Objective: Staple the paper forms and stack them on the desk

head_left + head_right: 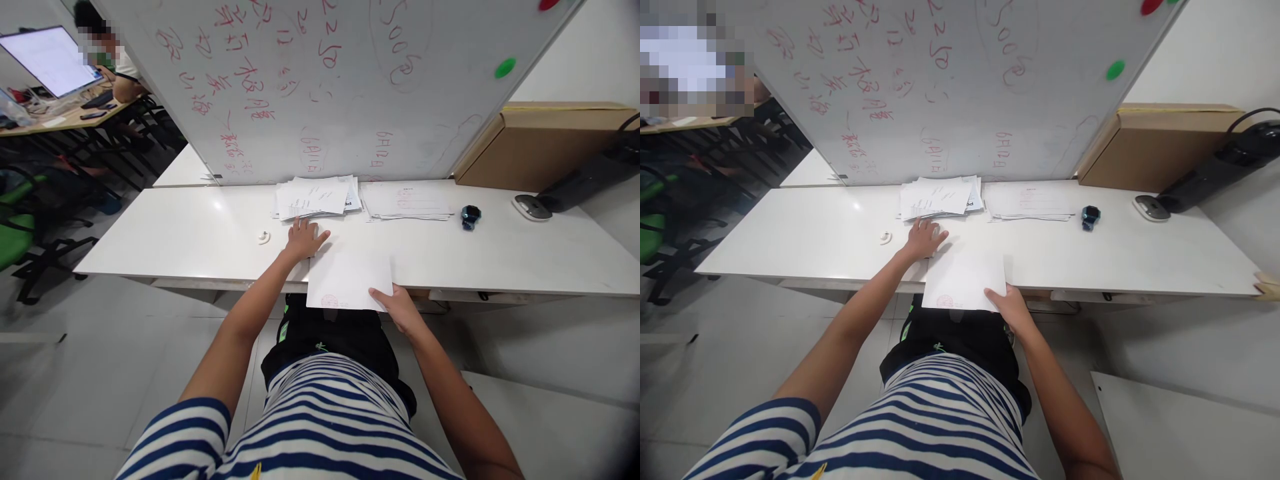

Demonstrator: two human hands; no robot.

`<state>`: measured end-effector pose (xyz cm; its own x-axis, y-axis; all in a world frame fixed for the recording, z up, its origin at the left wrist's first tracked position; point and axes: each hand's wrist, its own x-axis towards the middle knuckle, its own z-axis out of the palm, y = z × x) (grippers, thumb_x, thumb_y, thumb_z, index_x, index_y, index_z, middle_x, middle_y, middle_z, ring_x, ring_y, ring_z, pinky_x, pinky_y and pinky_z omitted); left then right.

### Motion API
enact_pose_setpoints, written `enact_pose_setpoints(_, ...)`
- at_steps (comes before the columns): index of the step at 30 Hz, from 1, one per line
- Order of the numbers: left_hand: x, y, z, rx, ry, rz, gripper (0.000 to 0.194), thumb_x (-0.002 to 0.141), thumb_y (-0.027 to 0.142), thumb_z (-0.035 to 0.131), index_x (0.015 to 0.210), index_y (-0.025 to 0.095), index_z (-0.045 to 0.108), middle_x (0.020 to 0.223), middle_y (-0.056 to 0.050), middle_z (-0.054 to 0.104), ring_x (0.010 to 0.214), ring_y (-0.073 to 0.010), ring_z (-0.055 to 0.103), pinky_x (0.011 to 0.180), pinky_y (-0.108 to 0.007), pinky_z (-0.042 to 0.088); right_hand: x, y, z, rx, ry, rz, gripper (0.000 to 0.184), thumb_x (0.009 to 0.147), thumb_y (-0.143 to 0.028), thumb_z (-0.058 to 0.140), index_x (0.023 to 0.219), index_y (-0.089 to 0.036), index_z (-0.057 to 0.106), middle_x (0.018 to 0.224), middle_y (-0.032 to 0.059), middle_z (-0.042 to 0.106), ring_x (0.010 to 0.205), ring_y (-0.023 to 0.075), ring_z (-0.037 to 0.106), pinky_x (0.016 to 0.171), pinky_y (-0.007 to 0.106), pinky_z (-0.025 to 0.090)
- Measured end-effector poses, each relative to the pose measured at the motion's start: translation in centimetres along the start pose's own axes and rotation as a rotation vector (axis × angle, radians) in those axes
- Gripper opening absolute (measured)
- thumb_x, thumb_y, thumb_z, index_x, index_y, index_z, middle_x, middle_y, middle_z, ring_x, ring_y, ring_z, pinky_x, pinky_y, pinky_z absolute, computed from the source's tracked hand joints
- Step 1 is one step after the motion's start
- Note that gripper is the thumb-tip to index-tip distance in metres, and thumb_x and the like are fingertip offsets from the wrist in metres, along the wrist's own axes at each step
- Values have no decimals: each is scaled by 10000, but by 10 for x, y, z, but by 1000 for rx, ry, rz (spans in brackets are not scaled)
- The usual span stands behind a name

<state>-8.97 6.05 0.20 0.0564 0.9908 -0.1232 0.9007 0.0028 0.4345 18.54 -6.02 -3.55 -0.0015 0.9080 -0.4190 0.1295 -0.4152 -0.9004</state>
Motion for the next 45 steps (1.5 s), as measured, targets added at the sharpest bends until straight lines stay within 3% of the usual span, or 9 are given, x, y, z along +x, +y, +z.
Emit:
enact_pose_setpoints(12, -2, 1, -2, 38, 9, -11, 793, 873, 738, 212, 1399, 185, 428, 1561, -130, 268, 1477, -335, -8, 1165, -520, 133, 5, 6, -1, -8, -9, -23, 482, 699, -417, 749, 1091, -142, 692, 1141, 126, 703, 1017, 300, 673, 946, 456, 510)
enact_pose_setpoints(17, -3, 4, -2, 106, -12, -12, 762, 871, 719, 277, 1408, 192, 401, 1570, -127, 249, 1476, -341, -16, 1153, -535, 148, 4, 4, 0, -11, -10, -19, 480, 708, -419, 739, 1098, -146, 683, 1140, 123, 704, 1014, 297, 675, 937, 458, 515)
enact_pose_setpoints(22, -1, 9, 1, 225, -10, -12, 659, 895, 640, 325, 1358, 187, 442, 1566, -138, 252, 1473, -351, -10, 1146, -566, 118, 2, 1, 1, -22, -4, -21, 461, 710, -416, 737, 1077, -142, 687, 1142, 124, 703, 1024, 299, 673, 942, 458, 511)
enact_pose_setpoints(32, -1, 15, 11, 397, 66, 61, 552, 955, 450, 251, 1377, 151, 441, 1540, -156, 301, 1476, -330, 42, 1157, -566, 83, 1, 15, 0, -61, 23, -26, 490, 721, -465, 726, 1096, -153, 686, 1121, 116, 712, 1018, 295, 673, 928, 445, 515)
enact_pose_setpoints(45, -1, 17, 11, 420, 31, 59, 613, 946, 499, 224, 1432, 164, 387, 1559, -139, 270, 1477, -321, 25, 1165, -559, 44, -1, 3, 2, -132, -8, -27, 472, 736, -459, 695, 1085, -141, 695, 1128, 133, 707, 1028, 306, 671, 908, 426, 522)
